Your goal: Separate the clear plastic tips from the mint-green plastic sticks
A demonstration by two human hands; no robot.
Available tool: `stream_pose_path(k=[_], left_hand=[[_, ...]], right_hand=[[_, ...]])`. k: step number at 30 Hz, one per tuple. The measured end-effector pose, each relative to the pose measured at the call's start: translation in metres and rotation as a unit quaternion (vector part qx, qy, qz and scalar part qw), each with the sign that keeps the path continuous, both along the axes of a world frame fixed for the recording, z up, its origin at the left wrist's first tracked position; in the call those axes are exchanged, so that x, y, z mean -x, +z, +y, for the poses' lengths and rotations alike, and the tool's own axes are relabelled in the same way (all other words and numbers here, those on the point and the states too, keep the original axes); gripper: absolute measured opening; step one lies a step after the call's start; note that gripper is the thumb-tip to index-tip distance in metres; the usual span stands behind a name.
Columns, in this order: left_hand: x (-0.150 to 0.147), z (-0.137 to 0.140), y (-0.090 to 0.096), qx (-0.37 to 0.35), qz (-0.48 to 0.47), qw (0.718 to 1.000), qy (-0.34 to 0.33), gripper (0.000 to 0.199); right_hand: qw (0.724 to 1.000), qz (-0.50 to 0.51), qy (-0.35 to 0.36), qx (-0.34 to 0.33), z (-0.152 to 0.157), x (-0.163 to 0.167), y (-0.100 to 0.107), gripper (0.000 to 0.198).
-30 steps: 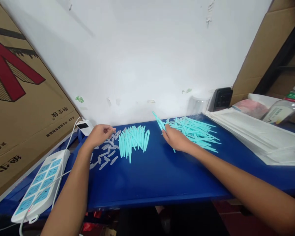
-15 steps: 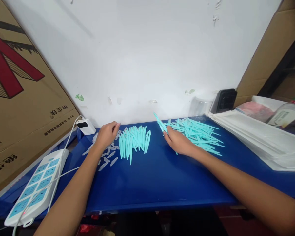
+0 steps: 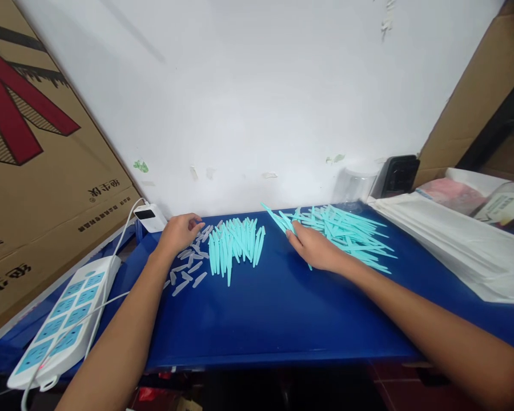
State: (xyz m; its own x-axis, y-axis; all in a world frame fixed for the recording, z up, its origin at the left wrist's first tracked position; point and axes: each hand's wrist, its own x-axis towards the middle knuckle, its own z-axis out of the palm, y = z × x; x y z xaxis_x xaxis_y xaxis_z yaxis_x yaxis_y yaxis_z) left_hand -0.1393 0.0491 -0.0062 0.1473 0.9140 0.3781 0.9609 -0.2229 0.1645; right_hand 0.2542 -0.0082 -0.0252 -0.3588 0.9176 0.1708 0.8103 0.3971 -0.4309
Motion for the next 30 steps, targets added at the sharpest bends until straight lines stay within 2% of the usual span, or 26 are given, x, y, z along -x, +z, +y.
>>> stream_pose_path(k=[4, 9, 17, 22, 26, 30], left_hand=[[-0.005, 0.000, -0.003, 0.027, 0.023, 0.999, -0.029, 0.034], [0.000, 0.003, -0.010, 0.064, 0.039, 0.997, -0.002, 0.034], [0.007, 0.010, -0.023, 0.101, 0.004, 0.995, -0.020, 0.028], [-0.012, 0.001, -0.012, 0.063, -0.156, 0.983, -0.069, 0.036], [-0.040, -0.011, -0.003, 0.089, -0.319, 0.935, -0.126, 0.048], [-0.066, -0.020, -0.008, 0.133, -0.418, 0.885, -0.154, 0.053]], right_hand=[[1.000, 0.006, -0.005, -0.010, 0.001, -0.002, -0.001, 0.029], [1.000, 0.011, 0.001, -0.010, 0.001, -0.002, 0.001, 0.028], [0.993, 0.111, 0.032, 0.010, 0.000, -0.002, 0.008, 0.030], [0.984, 0.177, 0.033, -0.005, 0.004, -0.006, 0.012, 0.035], [0.979, 0.202, 0.023, -0.019, 0.006, -0.009, 0.014, 0.038], [0.980, 0.197, 0.033, -0.018, 0.004, -0.009, 0.017, 0.039]])
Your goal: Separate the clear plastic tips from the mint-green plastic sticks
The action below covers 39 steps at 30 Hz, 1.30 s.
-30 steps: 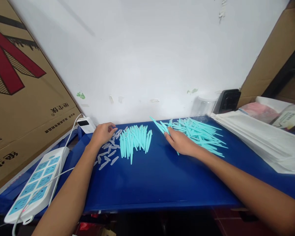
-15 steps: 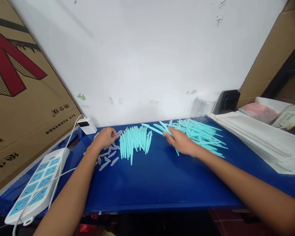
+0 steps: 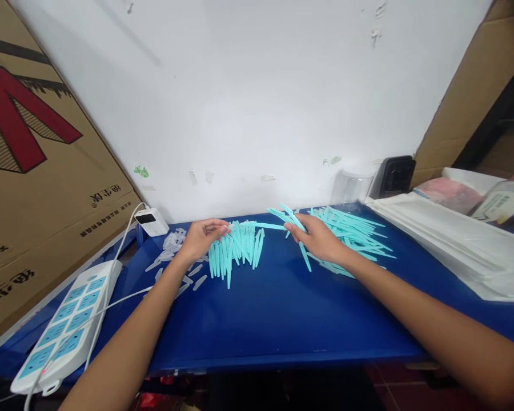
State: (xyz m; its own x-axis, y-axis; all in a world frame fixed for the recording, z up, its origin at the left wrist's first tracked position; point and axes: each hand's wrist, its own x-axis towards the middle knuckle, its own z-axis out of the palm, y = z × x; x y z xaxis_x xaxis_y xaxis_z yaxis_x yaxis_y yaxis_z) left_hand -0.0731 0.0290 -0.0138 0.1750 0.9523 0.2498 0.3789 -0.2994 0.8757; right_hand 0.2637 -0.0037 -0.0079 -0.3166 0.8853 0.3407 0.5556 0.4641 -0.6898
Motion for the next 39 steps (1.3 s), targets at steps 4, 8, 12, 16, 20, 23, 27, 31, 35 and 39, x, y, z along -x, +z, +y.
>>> stream_pose_path(k=[4, 8, 12, 16, 20, 23, 27, 31, 35, 39], left_hand=[[-0.014, -0.004, -0.007, 0.025, -0.024, 0.999, -0.028, 0.054], [-0.017, -0.005, -0.009, 0.031, -0.038, 0.998, -0.025, 0.052], [-0.014, -0.002, -0.010, 0.026, -0.049, 0.998, -0.010, 0.053], [-0.015, -0.003, -0.008, 0.027, -0.047, 0.998, -0.012, 0.051], [-0.017, -0.006, -0.006, 0.029, -0.035, 0.999, -0.016, 0.050], [-0.019, -0.009, -0.007, 0.023, -0.025, 0.999, -0.015, 0.047], [-0.024, -0.013, -0.008, 0.028, -0.036, 0.999, -0.020, 0.041], [-0.028, -0.016, -0.007, 0.031, -0.062, 0.997, -0.025, 0.040], [-0.029, -0.018, -0.004, 0.026, -0.073, 0.997, -0.027, 0.036], [-0.031, -0.020, -0.002, 0.022, -0.067, 0.997, -0.032, 0.036]], right_hand=[[1.000, -0.013, 0.003, 0.006, -0.003, 0.002, 0.003, 0.038], [1.000, -0.022, 0.000, 0.004, -0.003, 0.001, 0.005, 0.036], [1.000, -0.027, -0.002, 0.003, -0.003, -0.001, 0.005, 0.038], [1.000, -0.025, -0.001, 0.006, -0.003, 0.000, 0.005, 0.036], [1.000, -0.023, 0.002, 0.009, -0.002, 0.000, 0.003, 0.036], [1.000, -0.026, 0.010, 0.007, -0.003, 0.002, 0.000, 0.039], [0.999, -0.027, 0.026, 0.013, -0.008, 0.006, -0.002, 0.039], [0.999, -0.019, 0.035, 0.009, -0.010, 0.006, 0.000, 0.040], [0.999, -0.010, 0.045, -0.002, -0.009, 0.003, 0.001, 0.042], [0.999, -0.018, 0.047, -0.012, -0.010, 0.003, 0.003, 0.043]])
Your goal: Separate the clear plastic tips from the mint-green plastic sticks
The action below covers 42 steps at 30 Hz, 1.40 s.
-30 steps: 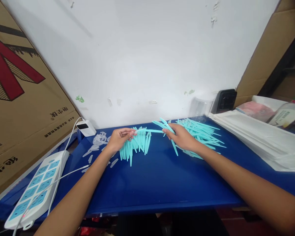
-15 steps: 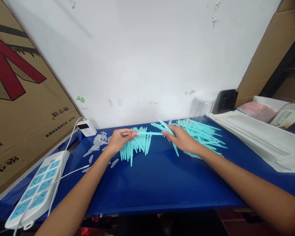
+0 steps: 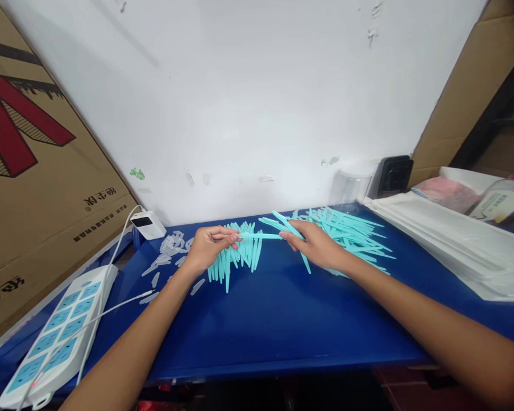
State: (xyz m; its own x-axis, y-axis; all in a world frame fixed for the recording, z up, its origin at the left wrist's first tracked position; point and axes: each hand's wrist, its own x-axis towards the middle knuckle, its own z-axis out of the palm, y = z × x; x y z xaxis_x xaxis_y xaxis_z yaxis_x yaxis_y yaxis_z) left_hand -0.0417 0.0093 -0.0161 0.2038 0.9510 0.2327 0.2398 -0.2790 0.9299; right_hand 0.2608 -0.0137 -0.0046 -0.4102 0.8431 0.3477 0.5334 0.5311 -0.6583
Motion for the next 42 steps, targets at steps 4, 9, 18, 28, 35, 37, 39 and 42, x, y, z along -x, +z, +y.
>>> stream_pose_path(k=[4, 9, 18, 28, 35, 37, 39, 42], left_hand=[[0.004, 0.000, 0.005, -0.074, 0.116, 0.990, 0.024, 0.040], [0.040, 0.007, 0.020, -0.192, 0.437, 0.866, 0.147, 0.035], [0.094, 0.014, 0.026, -0.096, 0.563, 0.790, 0.225, 0.022], [0.113, 0.019, 0.029, -0.010, 0.491, 0.864, 0.108, 0.023], [0.110, 0.018, 0.028, 0.041, 0.483, 0.874, 0.037, 0.035], [0.109, 0.017, 0.027, 0.055, 0.480, 0.875, 0.020, 0.035], [0.107, 0.017, 0.026, 0.052, 0.475, 0.878, 0.010, 0.038], [0.104, 0.020, 0.021, 0.039, 0.463, 0.886, 0.008, 0.044]], right_hand=[[0.999, -0.033, -0.031, -0.029, 0.005, -0.007, 0.006, 0.040], [0.955, -0.200, -0.205, -0.077, 0.028, -0.040, 0.012, 0.036], [0.880, -0.370, -0.296, 0.000, 0.054, -0.089, 0.010, 0.036], [0.868, -0.354, -0.347, 0.002, 0.053, -0.091, 0.012, 0.041], [0.886, -0.328, -0.324, -0.055, 0.046, -0.070, 0.010, 0.040], [0.907, -0.295, -0.294, -0.064, 0.045, -0.065, 0.008, 0.038], [0.931, -0.255, -0.252, -0.070, 0.043, -0.060, 0.007, 0.037], [0.953, -0.212, -0.201, -0.075, 0.040, -0.051, 0.004, 0.040]])
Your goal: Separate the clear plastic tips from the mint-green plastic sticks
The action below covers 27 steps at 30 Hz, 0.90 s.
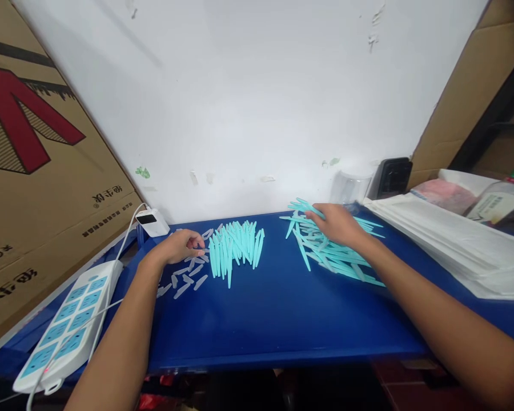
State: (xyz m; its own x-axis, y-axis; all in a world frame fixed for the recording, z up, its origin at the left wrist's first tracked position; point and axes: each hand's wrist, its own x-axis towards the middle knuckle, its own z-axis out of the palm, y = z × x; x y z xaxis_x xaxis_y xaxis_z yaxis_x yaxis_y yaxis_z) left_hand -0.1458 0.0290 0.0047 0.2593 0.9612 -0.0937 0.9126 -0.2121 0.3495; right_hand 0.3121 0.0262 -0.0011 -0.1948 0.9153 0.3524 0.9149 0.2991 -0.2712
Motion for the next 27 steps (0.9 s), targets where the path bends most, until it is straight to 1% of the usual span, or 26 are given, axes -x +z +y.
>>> stream_pose_path(k=[4, 9, 12, 15, 17, 19, 21, 23, 25, 27], left_hand=[[-0.001, 0.004, -0.008, 0.023, -0.027, 0.999, 0.001, 0.045], [0.000, 0.005, -0.010, 0.013, -0.054, 0.998, 0.020, 0.046], [-0.003, 0.003, -0.005, -0.022, -0.064, 0.997, 0.022, 0.047], [-0.014, -0.001, 0.003, -0.093, -0.103, 0.990, 0.017, 0.047], [-0.026, -0.004, 0.008, -0.130, -0.163, 0.978, 0.010, 0.046], [-0.041, -0.008, 0.009, -0.145, -0.247, 0.958, 0.002, 0.045], [-0.056, -0.010, 0.006, -0.137, -0.323, 0.936, -0.009, 0.043], [-0.070, -0.011, -0.002, -0.123, -0.379, 0.917, -0.018, 0.042], [-0.082, -0.011, -0.010, -0.106, -0.418, 0.902, -0.019, 0.041], [-0.091, -0.012, -0.018, -0.087, -0.438, 0.894, -0.016, 0.040]], right_hand=[[1.000, 0.009, 0.024, 0.004, -0.004, 0.009, -0.005, 0.040], [0.998, 0.037, 0.052, 0.017, -0.006, 0.015, -0.008, 0.039], [0.992, 0.080, 0.084, 0.040, -0.010, 0.020, -0.006, 0.041], [0.979, 0.138, 0.124, 0.086, -0.015, 0.026, -0.003, 0.042], [0.967, 0.174, 0.152, 0.111, -0.019, 0.030, -0.001, 0.042], [0.953, 0.209, 0.180, 0.124, -0.023, 0.033, 0.000, 0.041], [0.940, 0.243, 0.201, 0.133, -0.026, 0.035, 0.000, 0.038], [0.927, 0.272, 0.211, 0.149, -0.028, 0.037, 0.000, 0.037], [0.918, 0.287, 0.216, 0.166, -0.030, 0.039, 0.000, 0.040], [0.915, 0.286, 0.222, 0.179, -0.031, 0.040, -0.001, 0.045]])
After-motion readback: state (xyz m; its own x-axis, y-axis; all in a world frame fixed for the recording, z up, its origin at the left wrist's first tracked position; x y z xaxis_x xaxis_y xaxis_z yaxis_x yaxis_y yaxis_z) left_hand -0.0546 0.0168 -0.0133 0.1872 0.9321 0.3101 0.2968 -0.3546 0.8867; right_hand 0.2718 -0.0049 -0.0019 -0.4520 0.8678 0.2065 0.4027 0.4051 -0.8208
